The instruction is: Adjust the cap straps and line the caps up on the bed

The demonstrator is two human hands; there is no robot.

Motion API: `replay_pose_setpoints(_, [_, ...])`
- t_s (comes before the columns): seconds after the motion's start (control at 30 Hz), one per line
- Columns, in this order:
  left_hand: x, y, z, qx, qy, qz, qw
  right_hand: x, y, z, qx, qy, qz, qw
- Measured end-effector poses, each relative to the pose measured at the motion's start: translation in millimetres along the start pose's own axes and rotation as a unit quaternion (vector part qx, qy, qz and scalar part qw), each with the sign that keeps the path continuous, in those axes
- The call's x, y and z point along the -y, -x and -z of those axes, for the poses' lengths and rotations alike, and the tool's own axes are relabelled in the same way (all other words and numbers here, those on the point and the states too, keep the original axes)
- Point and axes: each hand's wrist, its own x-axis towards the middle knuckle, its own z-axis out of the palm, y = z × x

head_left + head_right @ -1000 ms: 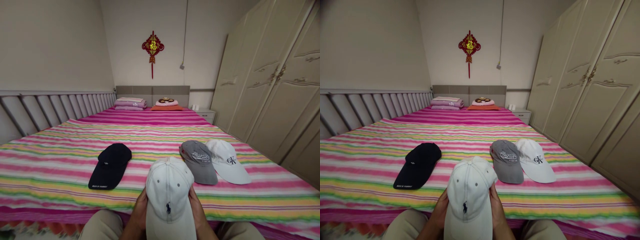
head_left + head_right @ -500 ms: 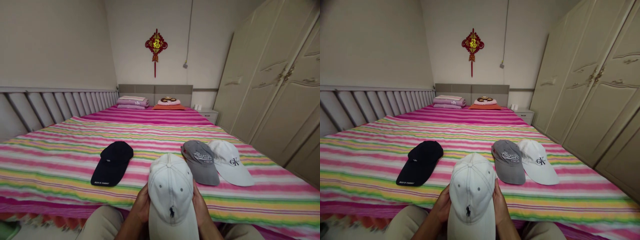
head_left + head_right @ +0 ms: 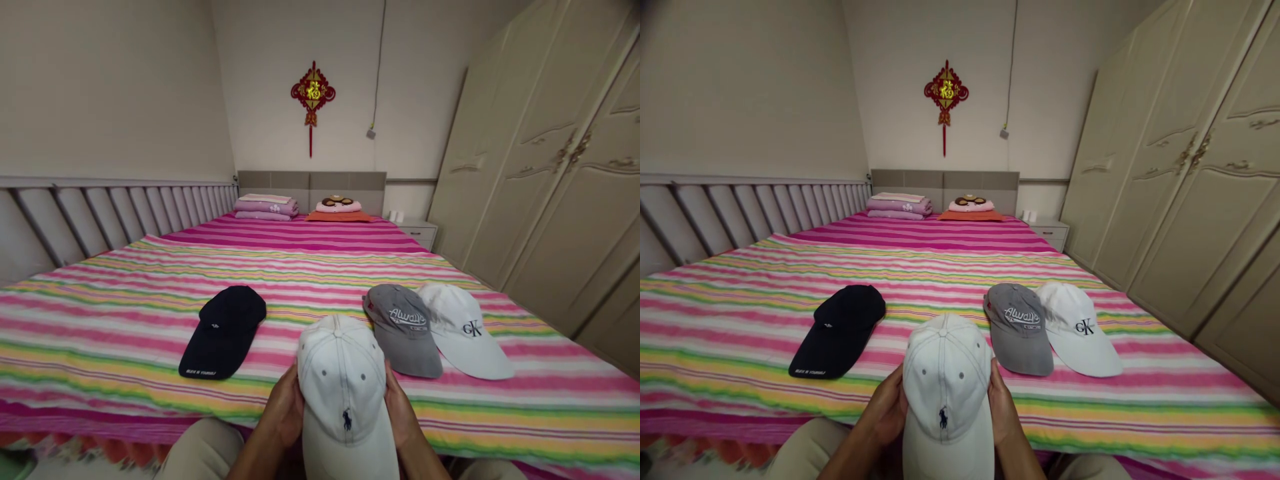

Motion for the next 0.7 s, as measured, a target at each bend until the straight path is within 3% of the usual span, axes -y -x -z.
replay_pose_setpoints(0.13, [2,-3,-1.3,0.029,0.024,0.010,0.999,2,-4,4,-0.022,0.012,-0.003,1.000])
replay_pose_setpoints(0.37, [0,-16,-3.0,0.007,0.013,0.026,1.000,9,-9,8,-0.024,0.009,-0.044,0.999])
replay_pose_setpoints(0.5, [-12,-30,-6.4,-0.033,0.005,0.035,0.999,18,-16,10,-0.071,0.003,0.048,0.996])
replay_pose_setpoints(0.7, [-36,-58,-25.8,-0.038,-0.009,0.001,0.999,38,-35,3,-0.143,0.108,0.148,0.973])
